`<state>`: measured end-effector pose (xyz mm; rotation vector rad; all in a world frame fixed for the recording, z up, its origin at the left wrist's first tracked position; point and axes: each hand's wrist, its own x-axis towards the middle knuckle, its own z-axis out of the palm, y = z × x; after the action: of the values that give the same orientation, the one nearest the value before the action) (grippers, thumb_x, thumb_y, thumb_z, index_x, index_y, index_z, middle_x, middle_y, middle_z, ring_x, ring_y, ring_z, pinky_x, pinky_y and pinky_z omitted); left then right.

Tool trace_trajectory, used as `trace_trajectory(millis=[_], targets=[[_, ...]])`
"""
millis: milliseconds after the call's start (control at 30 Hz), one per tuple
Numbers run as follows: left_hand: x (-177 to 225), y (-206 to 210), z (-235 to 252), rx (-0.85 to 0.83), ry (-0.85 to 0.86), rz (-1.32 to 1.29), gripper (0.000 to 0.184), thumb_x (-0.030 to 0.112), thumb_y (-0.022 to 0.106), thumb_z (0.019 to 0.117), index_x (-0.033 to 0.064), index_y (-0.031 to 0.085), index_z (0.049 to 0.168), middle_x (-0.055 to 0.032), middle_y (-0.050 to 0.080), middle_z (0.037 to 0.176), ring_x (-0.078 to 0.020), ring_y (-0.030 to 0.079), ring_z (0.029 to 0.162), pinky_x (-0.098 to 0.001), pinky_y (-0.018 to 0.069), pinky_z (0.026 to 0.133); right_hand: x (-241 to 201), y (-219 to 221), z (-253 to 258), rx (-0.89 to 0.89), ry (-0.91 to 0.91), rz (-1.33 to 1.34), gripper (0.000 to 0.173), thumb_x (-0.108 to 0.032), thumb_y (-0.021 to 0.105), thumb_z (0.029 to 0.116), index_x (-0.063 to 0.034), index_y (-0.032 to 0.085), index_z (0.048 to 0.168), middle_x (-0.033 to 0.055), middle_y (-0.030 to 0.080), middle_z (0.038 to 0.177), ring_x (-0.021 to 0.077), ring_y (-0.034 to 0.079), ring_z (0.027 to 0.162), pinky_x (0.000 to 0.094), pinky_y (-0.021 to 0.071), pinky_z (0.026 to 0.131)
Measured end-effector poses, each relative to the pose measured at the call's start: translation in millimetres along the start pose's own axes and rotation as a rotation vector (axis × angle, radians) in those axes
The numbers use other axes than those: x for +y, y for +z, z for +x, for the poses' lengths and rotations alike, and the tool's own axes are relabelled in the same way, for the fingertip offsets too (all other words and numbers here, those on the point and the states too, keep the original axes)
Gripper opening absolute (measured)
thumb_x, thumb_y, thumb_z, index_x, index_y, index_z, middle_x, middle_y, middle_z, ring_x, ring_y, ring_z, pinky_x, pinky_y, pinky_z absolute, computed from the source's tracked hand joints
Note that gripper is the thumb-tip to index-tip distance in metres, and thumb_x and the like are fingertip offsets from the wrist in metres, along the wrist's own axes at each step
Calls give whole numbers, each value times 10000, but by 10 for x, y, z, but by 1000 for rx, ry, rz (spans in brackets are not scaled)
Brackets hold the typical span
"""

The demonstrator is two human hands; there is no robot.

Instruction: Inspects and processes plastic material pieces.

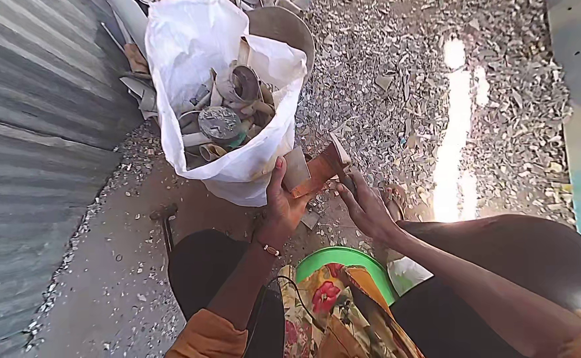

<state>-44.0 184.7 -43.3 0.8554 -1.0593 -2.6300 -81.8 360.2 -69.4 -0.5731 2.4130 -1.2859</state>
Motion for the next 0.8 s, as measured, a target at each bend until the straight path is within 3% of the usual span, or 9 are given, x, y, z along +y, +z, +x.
trace_trajectory(millis=[67, 133, 233, 300, 433, 533, 667, 733, 800], targets=[[-4, 3, 27, -30, 64, 22, 440, 468, 496, 1020, 213, 535, 1376, -72, 649, 1186, -256, 657, 1100, -499, 567, 916, 22, 39, -25, 80, -49, -53, 354, -348, 436, 1084, -29, 551, 1182, -25, 485, 670, 92, 494, 569, 298, 451, 579], [-10, -18, 65, -96, 144, 62, 539, 486, 615, 950, 266, 498, 1429, -17, 659, 1154, -185, 667, 1072, -429, 581, 908, 64, 88, -18, 148, -111, -137, 352, -323, 457, 1067, -3, 559, 1175, 10, 515, 627, 150, 534, 531, 347, 472, 533], [-16, -66, 88, -209, 264, 159, 884, 536, 765, 825, 296, 334, 1559, 10, 602, 1304, -133, 636, 1151, -380, 585, 932, 25, 176, -11, 62, -49, -223, 346, -307, 438, 1074, 1, 533, 1199, 59, 563, 647, 238, 613, 583, 426, 515, 574], [-12, -97, 83, -189, 295, 199, 975, 546, 793, 781, 286, 305, 1584, -12, 575, 1368, -161, 609, 1208, -429, 567, 967, 0, 287, -18, 8, 3, -164, 313, -299, 434, 1078, -14, 524, 1172, 46, 548, 667, 210, 598, 600, 397, 511, 595], [-46, -192, 69, -112, 290, 244, 886, 540, 772, 801, 268, 376, 1545, -30, 581, 1365, -184, 611, 1215, -448, 564, 976, -50, 417, -66, -63, 96, 4, 279, -280, 441, 1091, -17, 509, 1157, 1, 487, 706, 114, 520, 626, 307, 467, 632], [-93, -221, 57, -39, 245, 268, 760, 502, 710, 875, 250, 397, 1520, -57, 587, 1351, -212, 625, 1187, -452, 572, 951, -40, 469, -99, -120, 151, 24, 286, -288, 429, 1099, -15, 496, 1151, 1, 481, 722, 111, 517, 637, 302, 463, 641], [-41, -187, 17, 55, 191, 244, 530, 497, 600, 972, 234, 467, 1412, -36, 614, 1267, -192, 642, 1140, -430, 586, 918, -51, 335, -47, -203, 124, -92, 308, -304, 433, 1101, -20, 507, 1193, 45, 530, 731, 192, 573, 671, 382, 494, 669], [43, -119, -12, 75, 197, 208, 487, 530, 572, 986, 220, 522, 1358, -16, 626, 1251, -179, 624, 1167, -443, 551, 970, 6, 275, 0, -113, -1, -200, 322, -297, 456, 1076, -14, 527, 1212, 81, 581, 692, 265, 628, 638, 458, 520, 617], [90, -91, -32, 35, 246, 215, 454, 540, 569, 984, 216, 556, 1302, 13, 649, 1193, -140, 641, 1127, -404, 561, 957, 85, 281, 34, 14, -132, -281, 336, -283, 465, 1052, 7, 533, 1209, 80, 576, 643, 284, 629, 576, 468, 513, 542]])
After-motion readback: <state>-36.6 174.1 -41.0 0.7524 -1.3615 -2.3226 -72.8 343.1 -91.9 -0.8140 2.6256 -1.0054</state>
